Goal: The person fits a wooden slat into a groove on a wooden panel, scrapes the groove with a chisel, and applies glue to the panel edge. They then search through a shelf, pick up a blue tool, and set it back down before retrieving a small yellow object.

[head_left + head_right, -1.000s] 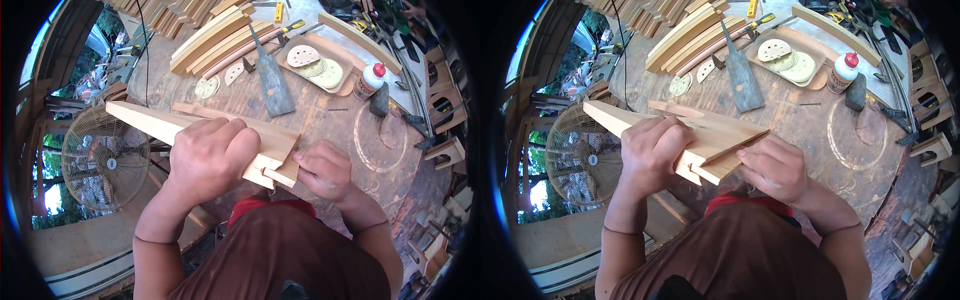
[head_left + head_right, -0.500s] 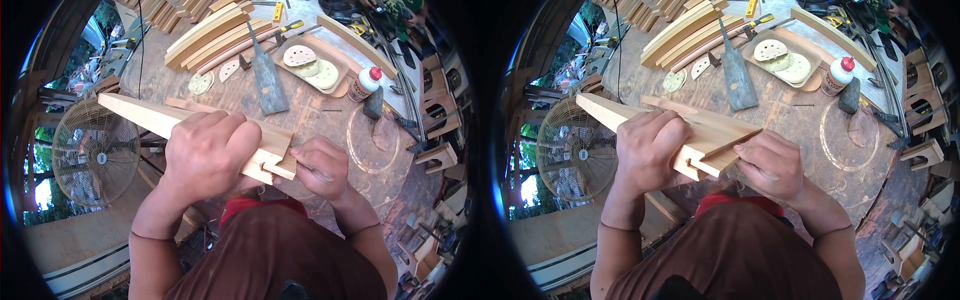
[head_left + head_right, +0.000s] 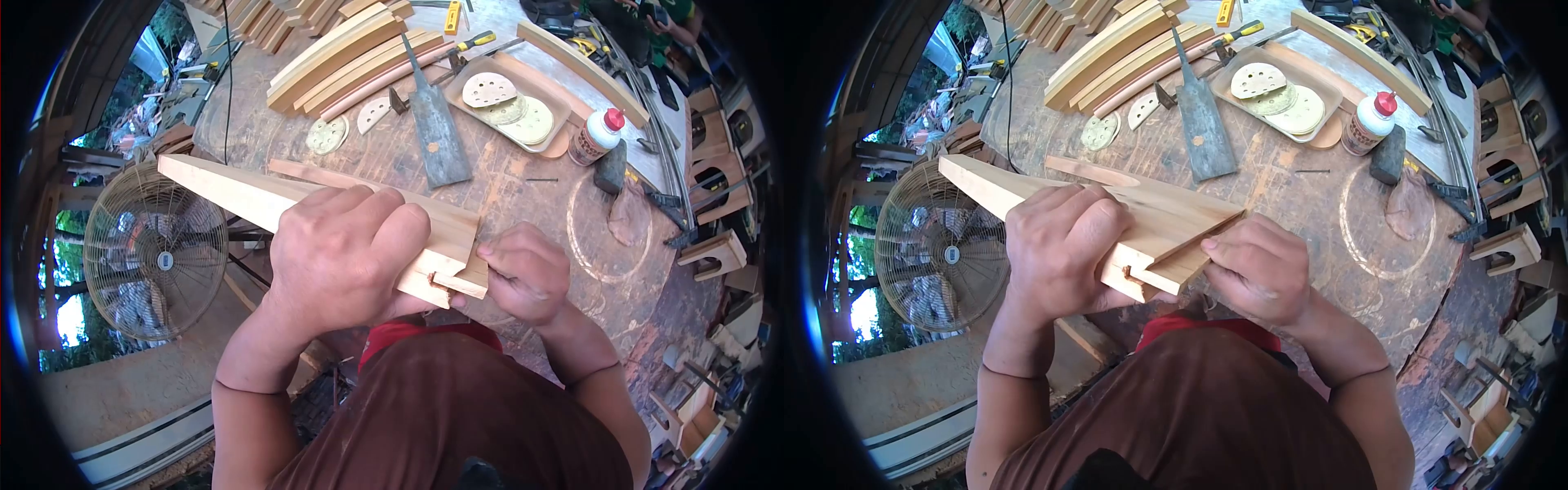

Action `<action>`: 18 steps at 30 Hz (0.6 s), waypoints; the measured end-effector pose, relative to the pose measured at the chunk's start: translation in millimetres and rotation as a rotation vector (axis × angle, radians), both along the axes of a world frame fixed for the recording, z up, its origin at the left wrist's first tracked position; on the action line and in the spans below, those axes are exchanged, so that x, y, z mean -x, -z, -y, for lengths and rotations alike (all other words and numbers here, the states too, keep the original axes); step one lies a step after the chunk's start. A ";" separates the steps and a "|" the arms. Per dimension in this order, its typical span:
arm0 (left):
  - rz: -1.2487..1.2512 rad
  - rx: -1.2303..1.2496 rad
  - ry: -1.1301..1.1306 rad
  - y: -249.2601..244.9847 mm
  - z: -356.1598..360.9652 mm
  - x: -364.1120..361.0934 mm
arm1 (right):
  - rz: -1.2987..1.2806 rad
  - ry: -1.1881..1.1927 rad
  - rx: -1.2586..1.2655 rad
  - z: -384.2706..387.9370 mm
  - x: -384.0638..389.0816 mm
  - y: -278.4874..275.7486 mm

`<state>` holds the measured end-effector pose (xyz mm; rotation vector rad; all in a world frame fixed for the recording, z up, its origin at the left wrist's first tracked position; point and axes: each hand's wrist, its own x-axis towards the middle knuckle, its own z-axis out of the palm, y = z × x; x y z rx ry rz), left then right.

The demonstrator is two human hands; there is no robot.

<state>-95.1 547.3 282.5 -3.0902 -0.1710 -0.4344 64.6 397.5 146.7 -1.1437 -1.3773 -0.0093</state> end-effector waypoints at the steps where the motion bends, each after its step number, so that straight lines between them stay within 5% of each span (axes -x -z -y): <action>1: -0.003 0.000 0.005 0.1 -0.7 -0.1 | -0.012 -0.011 0.000 -0.6 -0.7 -0.5; 18: 0.008 -0.009 0.036 5.3 9.3 6.6 | -0.014 -0.041 -0.083 -0.2 5.4 9.5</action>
